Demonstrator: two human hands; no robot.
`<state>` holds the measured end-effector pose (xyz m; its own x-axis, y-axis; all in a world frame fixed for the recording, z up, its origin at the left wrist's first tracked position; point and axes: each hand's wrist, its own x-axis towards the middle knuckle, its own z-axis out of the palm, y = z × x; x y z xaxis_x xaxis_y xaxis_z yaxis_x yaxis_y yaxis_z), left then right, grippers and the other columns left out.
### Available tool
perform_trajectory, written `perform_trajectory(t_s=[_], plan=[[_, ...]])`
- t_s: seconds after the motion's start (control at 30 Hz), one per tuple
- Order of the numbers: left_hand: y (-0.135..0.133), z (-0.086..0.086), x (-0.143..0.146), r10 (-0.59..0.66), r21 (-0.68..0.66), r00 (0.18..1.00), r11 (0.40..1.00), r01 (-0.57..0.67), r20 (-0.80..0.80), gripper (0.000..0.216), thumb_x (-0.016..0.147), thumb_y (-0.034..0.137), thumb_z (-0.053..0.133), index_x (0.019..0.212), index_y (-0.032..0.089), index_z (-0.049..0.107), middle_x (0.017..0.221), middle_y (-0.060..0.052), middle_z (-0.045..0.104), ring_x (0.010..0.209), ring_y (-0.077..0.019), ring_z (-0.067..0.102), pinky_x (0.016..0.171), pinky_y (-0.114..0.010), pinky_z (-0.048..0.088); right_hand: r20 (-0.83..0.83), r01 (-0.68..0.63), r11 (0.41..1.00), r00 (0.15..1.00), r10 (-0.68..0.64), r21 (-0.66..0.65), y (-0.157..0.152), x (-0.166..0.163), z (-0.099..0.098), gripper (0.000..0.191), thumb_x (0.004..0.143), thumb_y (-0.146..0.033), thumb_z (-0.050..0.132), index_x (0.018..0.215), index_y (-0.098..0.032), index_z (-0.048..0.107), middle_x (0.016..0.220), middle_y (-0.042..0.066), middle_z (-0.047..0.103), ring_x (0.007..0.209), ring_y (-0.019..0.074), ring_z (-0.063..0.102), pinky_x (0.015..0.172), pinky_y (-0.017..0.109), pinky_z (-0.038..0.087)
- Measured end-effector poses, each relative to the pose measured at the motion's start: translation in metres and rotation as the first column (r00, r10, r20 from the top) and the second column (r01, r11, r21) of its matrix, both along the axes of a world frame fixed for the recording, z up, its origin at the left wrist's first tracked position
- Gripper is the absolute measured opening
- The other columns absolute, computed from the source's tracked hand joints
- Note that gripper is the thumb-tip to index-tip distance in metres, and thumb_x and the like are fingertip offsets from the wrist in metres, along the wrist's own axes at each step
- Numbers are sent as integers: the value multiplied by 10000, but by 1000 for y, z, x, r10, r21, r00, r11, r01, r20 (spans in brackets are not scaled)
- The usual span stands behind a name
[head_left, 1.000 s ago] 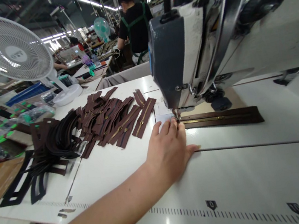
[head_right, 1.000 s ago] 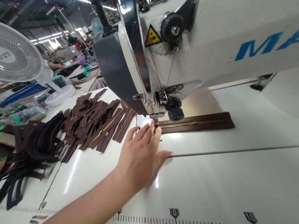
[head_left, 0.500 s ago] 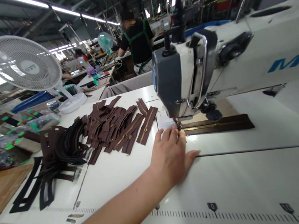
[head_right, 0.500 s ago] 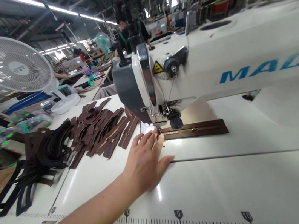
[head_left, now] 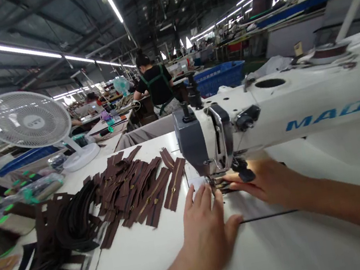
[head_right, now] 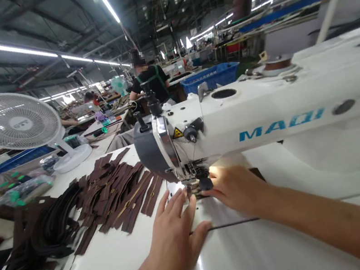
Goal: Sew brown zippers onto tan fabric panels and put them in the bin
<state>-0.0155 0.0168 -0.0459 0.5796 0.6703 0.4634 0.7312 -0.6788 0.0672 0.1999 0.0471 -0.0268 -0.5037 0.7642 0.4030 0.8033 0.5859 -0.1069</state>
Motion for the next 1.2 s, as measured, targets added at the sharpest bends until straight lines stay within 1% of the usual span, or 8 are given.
perform_trajectory(t_s=[0.07, 0.17, 0.4, 0.53, 0.7, 0.83, 1.03, 1.2], plan=[[1, -2, 0, 1, 1, 1000, 1000, -1, 17, 471, 878, 464, 595, 1189, 111, 577, 1245, -187, 597, 1189, -324, 542, 1056, -552, 385, -20, -48, 999, 999, 48, 3, 14, -14, -3, 205, 896, -247, 549, 763, -200, 698, 671, 26, 684, 574, 165, 630, 520, 264, 360], [1, -3, 1, 8, 5, 999, 1000, -8, 35, 479, 875, 474, 595, 1187, 112, 581, 1245, -185, 600, 1184, -322, 547, 1043, -553, 405, -36, -70, 997, 997, 71, 28, 19, -16, -6, 267, 903, -257, 537, 683, -195, 676, 565, 24, 652, 481, 168, 604, 467, 271, 313], [-2, -1, 2, 48, -21, 999, 999, -47, 23, 527, 797, 471, 697, 1184, 128, 597, 1269, -183, 583, 1178, -343, 548, 985, -529, 474, -137, -137, 988, 980, 145, 70, 16, -11, -8, 256, 899, -236, 526, 676, -196, 646, 704, 22, 712, 538, 187, 656, 471, 252, 400], [-3, -1, 3, 58, 15, 998, 998, -58, 26, 515, 803, 472, 693, 1171, 121, 608, 1244, -181, 603, 1166, -335, 562, 975, -505, 491, -169, -128, 988, 975, 142, 92, 16, -13, -8, 296, 899, -235, 509, 631, -203, 630, 658, 6, 702, 496, 172, 640, 450, 245, 398], [-3, -4, 6, 53, 92, 997, 994, -57, 49, 456, 880, 495, 585, 1109, 105, 636, 1182, -175, 645, 1129, -315, 595, 969, -484, 505, -81, -139, 972, 984, 157, 191, 16, -15, -6, 373, 894, -189, 456, 551, -208, 602, 560, 6, 658, 418, 162, 591, 409, 273, 332], [-1, -5, 5, 35, 62, 996, 997, -40, 77, 442, 912, 496, 527, 1092, 110, 645, 1181, -166, 650, 1117, -306, 607, 981, -483, 500, -18, -172, 976, 984, 176, 131, 17, -18, 0, 264, 857, -137, 493, 679, -215, 672, 577, -21, 654, 447, 135, 593, 414, 263, 314], [1, -2, 2, 1, -45, 993, 999, 4, 116, 395, 875, 454, 605, 1094, 127, 641, 1211, -145, 639, 1136, -306, 593, 985, -481, 497, -8, -219, 933, 973, 231, 285, 21, -16, -2, 320, 890, -103, 426, 763, -176, 710, 515, 3, 610, 400, 122, 533, 410, 269, 277], [2, 3, 3, -15, -60, 996, 998, 21, 89, 355, 868, 413, 623, 1078, 127, 636, 1204, -157, 639, 1137, -312, 590, 981, -501, 485, 53, -251, 937, 968, 245, 242, 20, -15, -6, 250, 878, -93, 483, 772, -147, 703, 528, 1, 599, 450, 144, 543, 453, 301, 278]])
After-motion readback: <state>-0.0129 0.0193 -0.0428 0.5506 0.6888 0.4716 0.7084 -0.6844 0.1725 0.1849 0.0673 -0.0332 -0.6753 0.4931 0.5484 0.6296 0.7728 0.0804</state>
